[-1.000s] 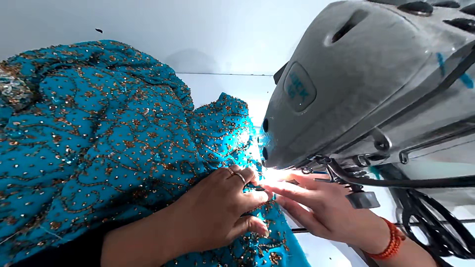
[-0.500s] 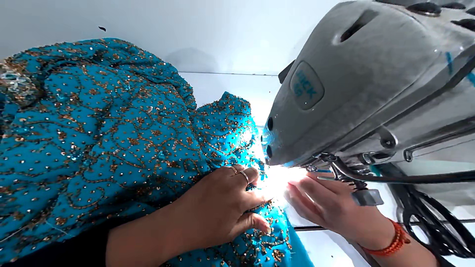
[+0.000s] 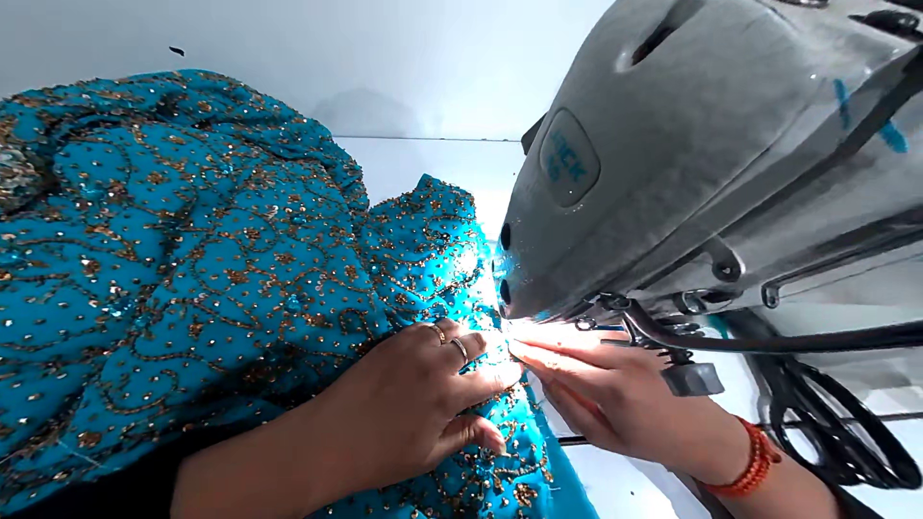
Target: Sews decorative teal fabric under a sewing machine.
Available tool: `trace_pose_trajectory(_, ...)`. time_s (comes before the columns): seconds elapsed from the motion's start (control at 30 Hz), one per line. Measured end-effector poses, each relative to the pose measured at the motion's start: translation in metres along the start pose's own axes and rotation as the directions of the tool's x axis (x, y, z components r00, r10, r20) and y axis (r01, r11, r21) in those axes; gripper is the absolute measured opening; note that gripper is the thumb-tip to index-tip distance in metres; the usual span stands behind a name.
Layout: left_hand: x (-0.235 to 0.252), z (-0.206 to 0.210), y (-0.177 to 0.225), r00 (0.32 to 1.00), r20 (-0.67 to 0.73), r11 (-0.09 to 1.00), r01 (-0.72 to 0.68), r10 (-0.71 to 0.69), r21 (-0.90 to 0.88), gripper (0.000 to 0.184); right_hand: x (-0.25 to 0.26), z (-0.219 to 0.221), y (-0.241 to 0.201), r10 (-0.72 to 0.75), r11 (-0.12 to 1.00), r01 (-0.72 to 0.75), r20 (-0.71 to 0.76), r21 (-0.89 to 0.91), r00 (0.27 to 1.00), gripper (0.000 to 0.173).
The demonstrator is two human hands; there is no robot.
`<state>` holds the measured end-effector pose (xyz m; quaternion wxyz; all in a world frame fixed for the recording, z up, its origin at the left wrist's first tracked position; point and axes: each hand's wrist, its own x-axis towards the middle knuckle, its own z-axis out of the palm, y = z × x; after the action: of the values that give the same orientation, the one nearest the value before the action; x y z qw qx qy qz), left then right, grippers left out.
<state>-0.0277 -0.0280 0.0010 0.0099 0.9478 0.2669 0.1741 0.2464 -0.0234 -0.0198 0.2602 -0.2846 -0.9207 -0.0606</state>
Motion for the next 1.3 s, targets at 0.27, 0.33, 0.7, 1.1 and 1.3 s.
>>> trace_pose_trajectory(0.27,-0.0015,-0.0014,0.0019,1.0,0.017,0.999,0.025,-0.026,0.044,0.052,0.0047,-0.0054,-0.0044,-0.011,1.0,0.011,0.039,0.007,0.999,0.036)
trace_pose_trajectory(0.33,-0.0016,-0.0015,0.0019,0.999,0.022,0.999,0.026,-0.027,0.041,0.053,0.0046,-0.0059,-0.0048,-0.008,1.0,0.008,0.039,-0.006,0.999,0.036)
trace_pose_trajectory(0.7,-0.0003,-0.003,0.0017,0.997,0.047,0.998,0.052,-0.053,0.029,0.052,0.0046,-0.0053,-0.0052,0.023,1.0,-0.022,0.027,-0.014,0.999,0.036)
trace_pose_trajectory(1.1,0.0022,-0.0039,0.0002,0.994,0.084,0.997,0.074,-0.077,0.039,0.053,0.0058,-0.0049,-0.0059,0.028,0.999,-0.027,0.045,-0.02,0.999,0.038)
trace_pose_trajectory(1.3,0.0032,-0.0052,-0.0018,0.993,0.088,0.997,0.077,-0.079,0.029,0.053,0.0062,-0.0053,-0.0053,0.031,0.999,-0.03,0.04,-0.024,0.999,0.037)
